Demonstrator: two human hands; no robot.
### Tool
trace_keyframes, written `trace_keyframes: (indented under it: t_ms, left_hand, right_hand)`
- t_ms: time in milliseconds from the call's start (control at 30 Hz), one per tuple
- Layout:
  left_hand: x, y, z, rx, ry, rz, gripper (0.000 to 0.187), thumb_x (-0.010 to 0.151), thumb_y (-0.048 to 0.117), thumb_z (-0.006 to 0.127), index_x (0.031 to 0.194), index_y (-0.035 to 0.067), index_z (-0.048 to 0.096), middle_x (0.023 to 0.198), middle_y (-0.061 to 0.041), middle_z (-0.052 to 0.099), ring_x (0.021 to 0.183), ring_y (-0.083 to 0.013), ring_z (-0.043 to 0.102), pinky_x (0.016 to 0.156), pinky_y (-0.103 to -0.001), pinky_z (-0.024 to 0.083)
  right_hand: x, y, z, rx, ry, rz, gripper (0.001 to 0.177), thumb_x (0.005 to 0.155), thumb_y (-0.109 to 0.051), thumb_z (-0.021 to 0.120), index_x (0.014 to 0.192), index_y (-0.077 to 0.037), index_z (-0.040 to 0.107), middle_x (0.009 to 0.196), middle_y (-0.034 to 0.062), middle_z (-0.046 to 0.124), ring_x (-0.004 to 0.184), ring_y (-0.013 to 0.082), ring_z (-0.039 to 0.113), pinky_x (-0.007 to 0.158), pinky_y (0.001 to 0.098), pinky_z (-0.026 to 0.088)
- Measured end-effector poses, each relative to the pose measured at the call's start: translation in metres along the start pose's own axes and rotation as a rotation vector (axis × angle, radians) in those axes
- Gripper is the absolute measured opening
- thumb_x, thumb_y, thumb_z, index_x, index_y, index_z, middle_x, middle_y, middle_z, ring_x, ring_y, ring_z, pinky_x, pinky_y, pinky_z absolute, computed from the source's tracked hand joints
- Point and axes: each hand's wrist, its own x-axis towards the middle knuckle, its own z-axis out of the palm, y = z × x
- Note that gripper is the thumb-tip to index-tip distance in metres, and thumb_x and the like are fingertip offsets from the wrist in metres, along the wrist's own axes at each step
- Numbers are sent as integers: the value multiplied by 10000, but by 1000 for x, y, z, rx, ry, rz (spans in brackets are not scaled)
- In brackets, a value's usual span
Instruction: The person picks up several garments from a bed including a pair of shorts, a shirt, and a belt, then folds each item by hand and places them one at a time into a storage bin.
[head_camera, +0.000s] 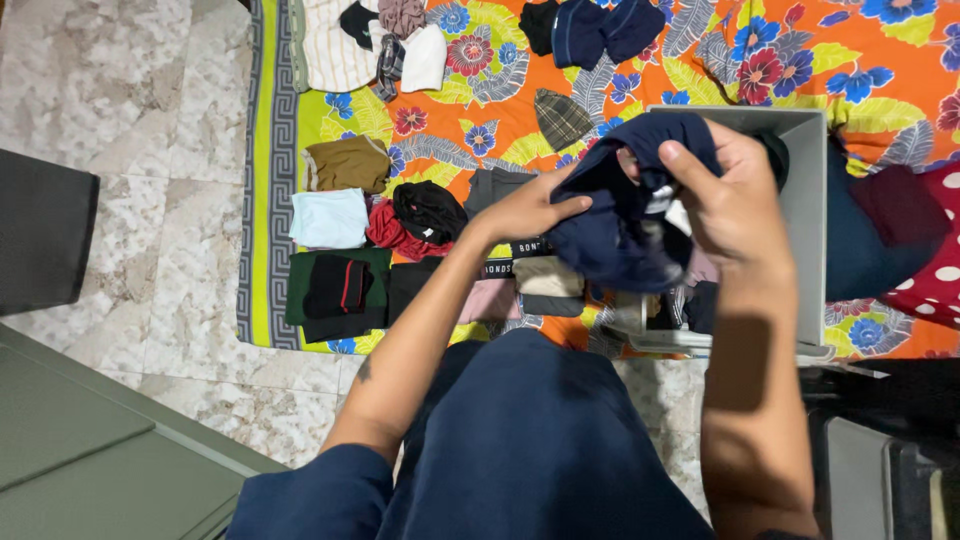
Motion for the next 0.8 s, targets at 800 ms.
trace_keyframes:
  t_ms: [800]
  left_hand:
    - [-54,4,-40,-299,330,-288,488,982,86,671,1430,-24,512,1285,-65,676,1169,-138,614,1063,-301,478]
  right_hand:
    - [-53,76,-28,-491,183,156,327,941,13,754,1263,-35,721,935,-12,587,780,12,505,650,171,409]
